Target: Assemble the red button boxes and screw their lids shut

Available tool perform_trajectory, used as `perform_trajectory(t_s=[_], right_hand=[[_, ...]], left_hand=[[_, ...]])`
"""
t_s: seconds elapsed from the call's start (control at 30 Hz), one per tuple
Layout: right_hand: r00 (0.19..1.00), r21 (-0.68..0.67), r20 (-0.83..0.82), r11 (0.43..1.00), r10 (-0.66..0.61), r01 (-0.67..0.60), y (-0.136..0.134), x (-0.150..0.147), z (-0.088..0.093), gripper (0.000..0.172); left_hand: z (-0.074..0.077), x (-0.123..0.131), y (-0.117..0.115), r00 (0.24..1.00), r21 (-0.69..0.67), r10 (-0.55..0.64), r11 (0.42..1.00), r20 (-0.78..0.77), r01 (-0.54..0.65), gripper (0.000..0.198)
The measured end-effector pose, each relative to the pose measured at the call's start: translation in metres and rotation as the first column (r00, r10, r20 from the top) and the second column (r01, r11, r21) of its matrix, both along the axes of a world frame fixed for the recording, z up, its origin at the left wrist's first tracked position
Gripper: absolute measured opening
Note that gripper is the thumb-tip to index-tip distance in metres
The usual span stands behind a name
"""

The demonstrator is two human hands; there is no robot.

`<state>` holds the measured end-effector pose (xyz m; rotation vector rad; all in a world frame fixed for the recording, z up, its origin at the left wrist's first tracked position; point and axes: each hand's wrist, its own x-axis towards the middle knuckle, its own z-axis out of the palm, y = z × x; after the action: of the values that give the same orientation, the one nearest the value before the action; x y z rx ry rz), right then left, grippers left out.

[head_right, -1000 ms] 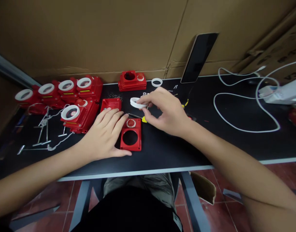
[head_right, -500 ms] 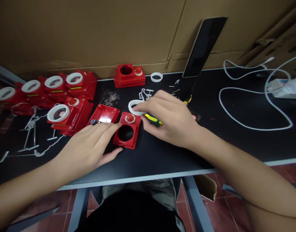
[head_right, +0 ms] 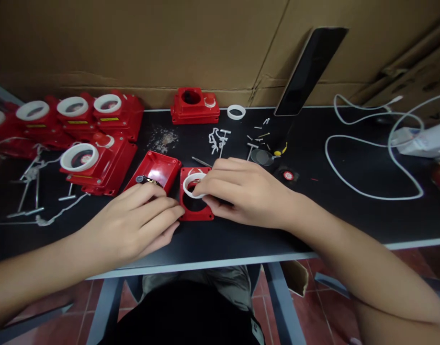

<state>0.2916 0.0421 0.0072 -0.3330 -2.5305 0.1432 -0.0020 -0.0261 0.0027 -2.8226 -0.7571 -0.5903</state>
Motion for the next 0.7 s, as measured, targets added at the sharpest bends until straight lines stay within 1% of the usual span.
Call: perform_trajectory(t_s=[0.13, 0.3, 0.43, 0.5, 0.6, 0.7], right_hand=[[0.999, -0.033, 0.032, 0.999, 0.005, -0.004, -0.004, 0.002, 0.003, 0.019], [0.997, -0.123, 0.048, 0.991, 0.065, -0.059, -0.008, -0.001, 0.005, 0.014], [0.998, -0.236, 0.009, 0.97, 0.068, -0.064, -0.004, 0.001, 0.005, 0.01], [0.999, -0.304, 0.001, 0.952, 0.041, -0.039, 0.0, 0.003, 0.005, 0.016], [0.999, -0.37, 0.038, 0.929, -0.005, 0.019, 0.003, 0.007, 0.003, 0.034], [0.998, -0.449, 0.057, 0.893, -0.006, 0.031, 0.003, 0.007, -0.001, 0.044]], left_hand=[[-0.004, -0.001, 0.001, 1.0, -0.021, -0.004, 1.0, 0.002, 0.004, 0.011], [0.001, -0.001, 0.002, 0.995, -0.031, 0.065, 0.998, 0.078, -0.062, 0.014], [0.002, -0.001, 0.001, 0.996, -0.025, 0.065, 0.998, 0.059, -0.064, 0.017], [0.001, 0.0, 0.0, 0.996, -0.033, 0.066, 0.997, 0.052, -0.064, 0.017], [0.001, 0.001, 0.0, 0.997, -0.034, 0.065, 0.997, 0.048, -0.064, 0.017], [0.003, 0.002, 0.0, 0.996, -0.048, 0.064, 0.997, 0.056, -0.061, 0.016]])
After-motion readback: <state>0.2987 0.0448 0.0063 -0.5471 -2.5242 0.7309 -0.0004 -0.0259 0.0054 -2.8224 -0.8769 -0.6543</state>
